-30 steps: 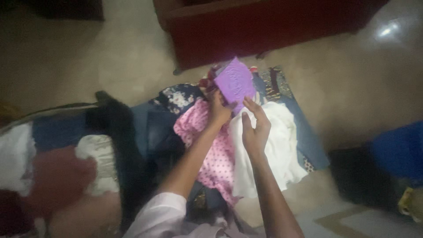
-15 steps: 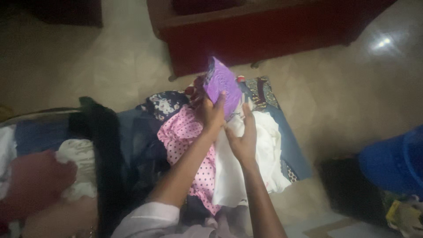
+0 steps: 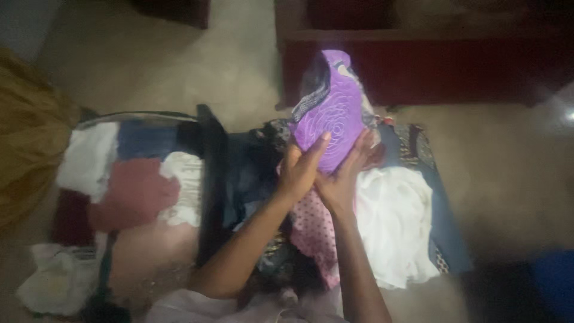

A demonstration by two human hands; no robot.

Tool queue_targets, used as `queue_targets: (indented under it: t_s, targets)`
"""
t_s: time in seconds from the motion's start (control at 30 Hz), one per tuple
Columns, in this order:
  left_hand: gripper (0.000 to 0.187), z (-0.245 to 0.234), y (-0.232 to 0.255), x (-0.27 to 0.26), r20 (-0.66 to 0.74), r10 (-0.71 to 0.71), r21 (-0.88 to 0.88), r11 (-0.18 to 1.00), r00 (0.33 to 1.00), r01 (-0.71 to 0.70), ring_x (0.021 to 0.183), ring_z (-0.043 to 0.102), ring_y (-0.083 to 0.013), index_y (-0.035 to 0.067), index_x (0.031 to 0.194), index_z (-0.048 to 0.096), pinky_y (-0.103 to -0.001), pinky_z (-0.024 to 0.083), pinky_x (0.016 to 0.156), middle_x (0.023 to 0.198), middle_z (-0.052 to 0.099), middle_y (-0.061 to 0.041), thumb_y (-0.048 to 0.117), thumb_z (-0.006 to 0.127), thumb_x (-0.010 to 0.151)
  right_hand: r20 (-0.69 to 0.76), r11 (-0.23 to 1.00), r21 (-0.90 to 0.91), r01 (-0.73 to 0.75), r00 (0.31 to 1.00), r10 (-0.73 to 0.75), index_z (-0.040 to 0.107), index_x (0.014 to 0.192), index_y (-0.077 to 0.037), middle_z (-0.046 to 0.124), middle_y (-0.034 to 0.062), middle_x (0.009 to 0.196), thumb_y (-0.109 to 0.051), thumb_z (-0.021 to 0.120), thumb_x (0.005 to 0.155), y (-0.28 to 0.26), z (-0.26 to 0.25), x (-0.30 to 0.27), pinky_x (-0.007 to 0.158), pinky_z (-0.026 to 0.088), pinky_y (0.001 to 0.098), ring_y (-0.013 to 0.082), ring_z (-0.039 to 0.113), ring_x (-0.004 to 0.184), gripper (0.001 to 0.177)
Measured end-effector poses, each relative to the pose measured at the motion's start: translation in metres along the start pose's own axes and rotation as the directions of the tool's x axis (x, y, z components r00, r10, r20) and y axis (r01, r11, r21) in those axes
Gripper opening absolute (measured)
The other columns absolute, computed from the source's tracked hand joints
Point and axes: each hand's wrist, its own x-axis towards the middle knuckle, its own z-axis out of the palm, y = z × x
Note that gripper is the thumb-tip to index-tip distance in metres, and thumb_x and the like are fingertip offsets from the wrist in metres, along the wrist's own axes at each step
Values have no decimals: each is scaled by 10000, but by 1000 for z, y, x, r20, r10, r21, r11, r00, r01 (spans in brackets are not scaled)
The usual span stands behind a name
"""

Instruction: The person packs clothes into a suitcase by picking up items, folding or rolling them, and placing them into the suitcase. The person handles various garments including a pink top, black pants, a white t-shirt, and denim jeans.

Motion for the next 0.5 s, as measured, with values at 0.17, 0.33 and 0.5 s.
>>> queue_targets:
  t_s: [0.17,0.33,0.5]
  targets:
    - [405,-95,40,12,122,25,-72,997,992,-17,1077,684,-171,12,1320,623,-336,556,973,1191,715,-85,168,689,953,250,925,378,42,957,-146,27,1671,-57,7,243,1754,-338,866,778,-61,5,-12,1322,96,534,394,8,1637,1257]
    - [440,-177,82,-3,316,-130,-36,988,940,148,1098,671,-149,12,1346,612,-318,545,984,1203,708,-69,167,706,946,422,728,642,-242,904,-72,252,1631,-28,397,206,1607,-238,789,902,-98,37,-18,1238,341,463,327,391,1493,929]
    - [444,-237,98,-23,231,-301,-73,943,925,325,1015,716,-171,-36,1319,634,-324,583,929,1126,744,-92,166,722,934,660,282,715,-640,751,32,496,1473,9,666,148,1279,-97,765,900,-133,80,-51,1015,524,395,236,649,1137,641]
